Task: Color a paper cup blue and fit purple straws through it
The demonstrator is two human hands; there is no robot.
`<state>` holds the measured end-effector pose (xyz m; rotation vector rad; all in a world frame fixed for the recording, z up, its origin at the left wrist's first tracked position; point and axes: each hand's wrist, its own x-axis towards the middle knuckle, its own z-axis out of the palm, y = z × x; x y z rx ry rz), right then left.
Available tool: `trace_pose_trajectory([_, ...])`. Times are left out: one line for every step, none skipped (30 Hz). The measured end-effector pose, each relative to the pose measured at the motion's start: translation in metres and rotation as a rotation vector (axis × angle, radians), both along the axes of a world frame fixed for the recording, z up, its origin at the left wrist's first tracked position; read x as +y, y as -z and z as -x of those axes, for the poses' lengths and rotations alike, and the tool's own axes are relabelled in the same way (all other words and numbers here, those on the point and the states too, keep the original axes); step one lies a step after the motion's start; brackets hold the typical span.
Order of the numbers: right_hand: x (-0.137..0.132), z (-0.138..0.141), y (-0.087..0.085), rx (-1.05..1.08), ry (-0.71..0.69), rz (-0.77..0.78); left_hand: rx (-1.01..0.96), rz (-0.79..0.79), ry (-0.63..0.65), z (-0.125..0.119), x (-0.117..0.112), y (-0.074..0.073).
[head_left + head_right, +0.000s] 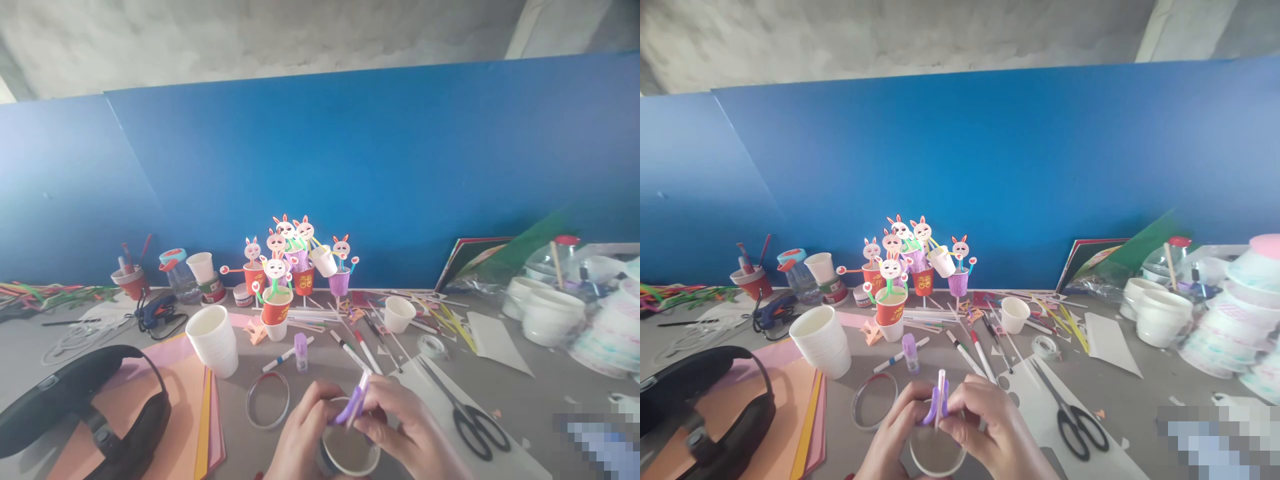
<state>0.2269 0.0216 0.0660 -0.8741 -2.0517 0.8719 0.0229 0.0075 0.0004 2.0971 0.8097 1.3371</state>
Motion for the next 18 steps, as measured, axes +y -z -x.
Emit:
trace_pose_trajectory([0.0001, 0.0004, -0.0015, -0.002, -0.008, -0.024, 0.003, -0.011, 0.004, -0.0002, -0.0001, -0.0005])
trace_pose_trajectory([0.0001, 0.0009, -0.0029, -0.002, -0.015, -0.045, 0.001, -0.021, 0.004, -0.0005, -0.0002, -0.0011])
trace_pose_trajectory([0.0001, 0.0012, -0.0040, -0.001, -0.018, -0.062, -0.001, -0.028, 0.005, -0.0007, -0.0004, -0.0019])
trace_pose_trajectory([0.0002, 0.0014, -0.0047, -0.001, -0.020, -0.074, -0.001, -0.029, 0.004, -0.0010, -0.0006, -0.0028])
trace_pose_trajectory([0.0002, 0.0014, -0.0049, -0.002, -0.022, -0.084, 0.002, -0.022, 0.005, -0.0011, -0.0009, -0.0038])
trace_pose_trajectory([0.0002, 0.0012, -0.0045, -0.007, -0.023, -0.088, 0.005, -0.015, 0.004, -0.0013, -0.0012, -0.0049])
trace_pose_trajectory([0.0002, 0.0007, -0.0036, -0.015, -0.022, -0.086, 0.009, -0.007, 0.003, -0.0015, -0.0016, -0.0058])
trace_pose_trajectory([0.0002, 0.0001, -0.0024, -0.028, -0.017, -0.076, 0.011, 0.000, 0.002, -0.0018, -0.0020, -0.0066])
trace_pose_trajectory([0.0001, -0.0006, -0.0009, -0.044, -0.010, -0.060, 0.014, 0.006, 0.003, -0.0022, -0.0024, -0.0071])
trace_pose_trajectory([-0.0001, -0.0014, 0.0006, -0.059, -0.002, -0.040, 0.013, 0.007, 0.003, -0.0028, -0.0026, -0.0072])
trace_pose_trajectory([-0.0002, -0.0020, 0.0020, -0.070, 0.006, -0.019, 0.008, 0.002, 0.003, -0.0034, -0.0027, -0.0070])
trace_pose_trajectory([-0.0003, -0.0025, 0.0030, -0.076, 0.013, 0.000, 0.003, -0.003, -0.001, -0.0042, -0.0027, -0.0064])
trace_pose_trajectory([-0.0003, -0.0029, 0.0037, -0.080, 0.017, 0.016, -0.002, -0.009, -0.006, -0.0049, -0.0026, -0.0055])
trace_pose_trajectory([-0.0003, -0.0031, 0.0040, -0.082, 0.020, 0.028, -0.008, -0.016, -0.016, -0.0056, -0.0025, -0.0043])
trace_pose_trajectory([-0.0002, -0.0032, 0.0038, -0.083, 0.022, 0.039, -0.014, -0.022, -0.027, -0.0063, -0.0024, -0.0031])
trace_pose_trajectory([-0.0001, -0.0033, 0.0033, -0.085, 0.023, 0.047, -0.020, -0.026, -0.037, -0.0069, -0.0023, -0.0019])
trace_pose_trajectory([0.0001, -0.0033, 0.0026, -0.086, 0.024, 0.052, -0.023, -0.027, -0.047, -0.0073, -0.0024, -0.0006])
trace_pose_trajectory([0.0001, -0.0034, 0.0018, -0.090, 0.024, 0.053, -0.025, -0.030, -0.051, -0.0076, -0.0024, 0.0006])
